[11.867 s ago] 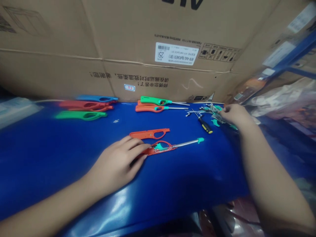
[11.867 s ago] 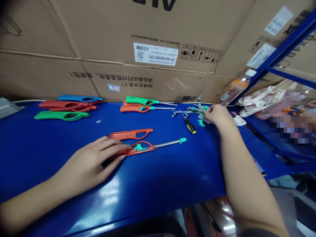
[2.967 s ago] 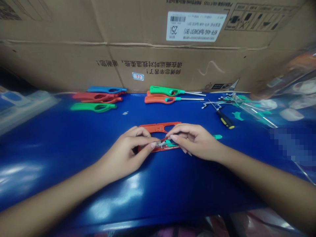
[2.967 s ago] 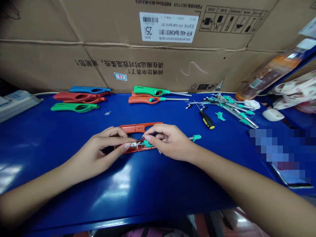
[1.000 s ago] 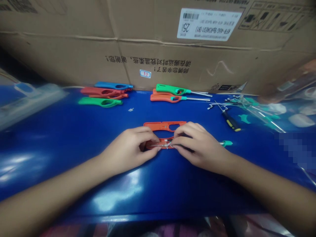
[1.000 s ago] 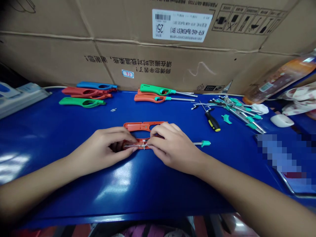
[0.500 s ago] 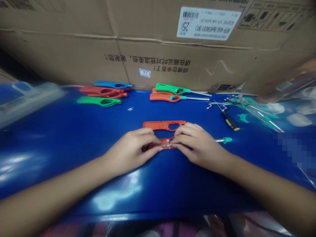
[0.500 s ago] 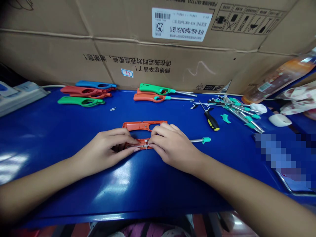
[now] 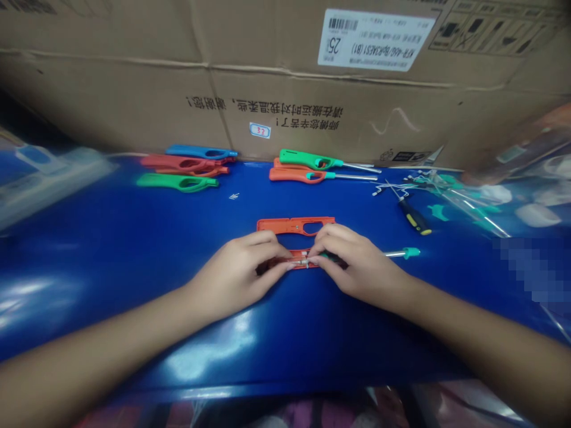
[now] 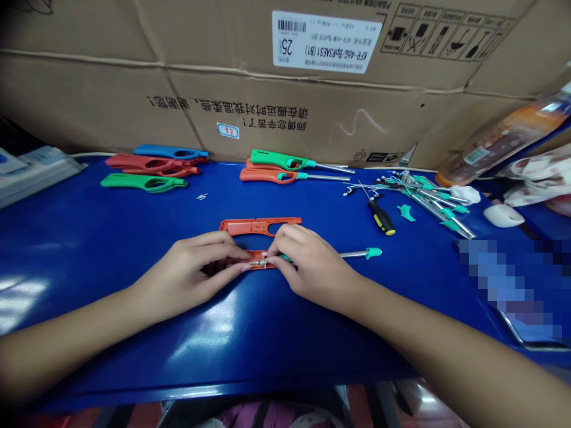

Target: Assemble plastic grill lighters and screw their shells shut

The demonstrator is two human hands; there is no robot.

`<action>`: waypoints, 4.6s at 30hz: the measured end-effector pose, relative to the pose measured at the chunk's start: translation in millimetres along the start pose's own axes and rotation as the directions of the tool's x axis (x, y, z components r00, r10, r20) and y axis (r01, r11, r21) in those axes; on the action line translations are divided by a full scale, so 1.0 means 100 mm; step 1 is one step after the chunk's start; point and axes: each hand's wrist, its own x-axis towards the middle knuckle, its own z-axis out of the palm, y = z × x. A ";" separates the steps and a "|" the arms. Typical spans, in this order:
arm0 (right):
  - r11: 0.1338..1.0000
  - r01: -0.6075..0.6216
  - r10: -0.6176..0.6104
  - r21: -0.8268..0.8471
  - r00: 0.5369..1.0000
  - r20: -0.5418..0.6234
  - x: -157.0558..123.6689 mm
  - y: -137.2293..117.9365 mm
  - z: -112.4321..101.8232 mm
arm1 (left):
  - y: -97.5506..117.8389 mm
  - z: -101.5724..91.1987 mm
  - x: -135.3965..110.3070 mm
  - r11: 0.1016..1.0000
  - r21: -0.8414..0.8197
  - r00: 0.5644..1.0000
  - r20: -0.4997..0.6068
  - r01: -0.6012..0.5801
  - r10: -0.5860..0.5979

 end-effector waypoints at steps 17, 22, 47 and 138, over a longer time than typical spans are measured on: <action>0.978 -0.106 0.122 0.180 0.989 -0.078 0.06 0.00 0.03 | 0.04 0.05 0.02 0.994 -0.051 0.995 -0.024 0.094 -0.095; 0.974 -0.123 0.139 0.192 0.987 -0.076 0.07 0.00 0.03 | 0.04 0.05 0.02 0.994 -0.060 0.995 -0.038 0.087 -0.090; 0.983 -0.106 0.132 0.153 0.977 -0.170 0.07 0.02 -0.16 | 0.02 -0.06 0.05 0.996 0.003 0.995 0.032 0.090 -0.090; 0.994 -0.069 0.068 0.082 0.998 0.004 0.00 0.01 0.01 | -0.03 -0.02 0.05 0.993 -0.013 0.993 -0.014 -0.115 0.114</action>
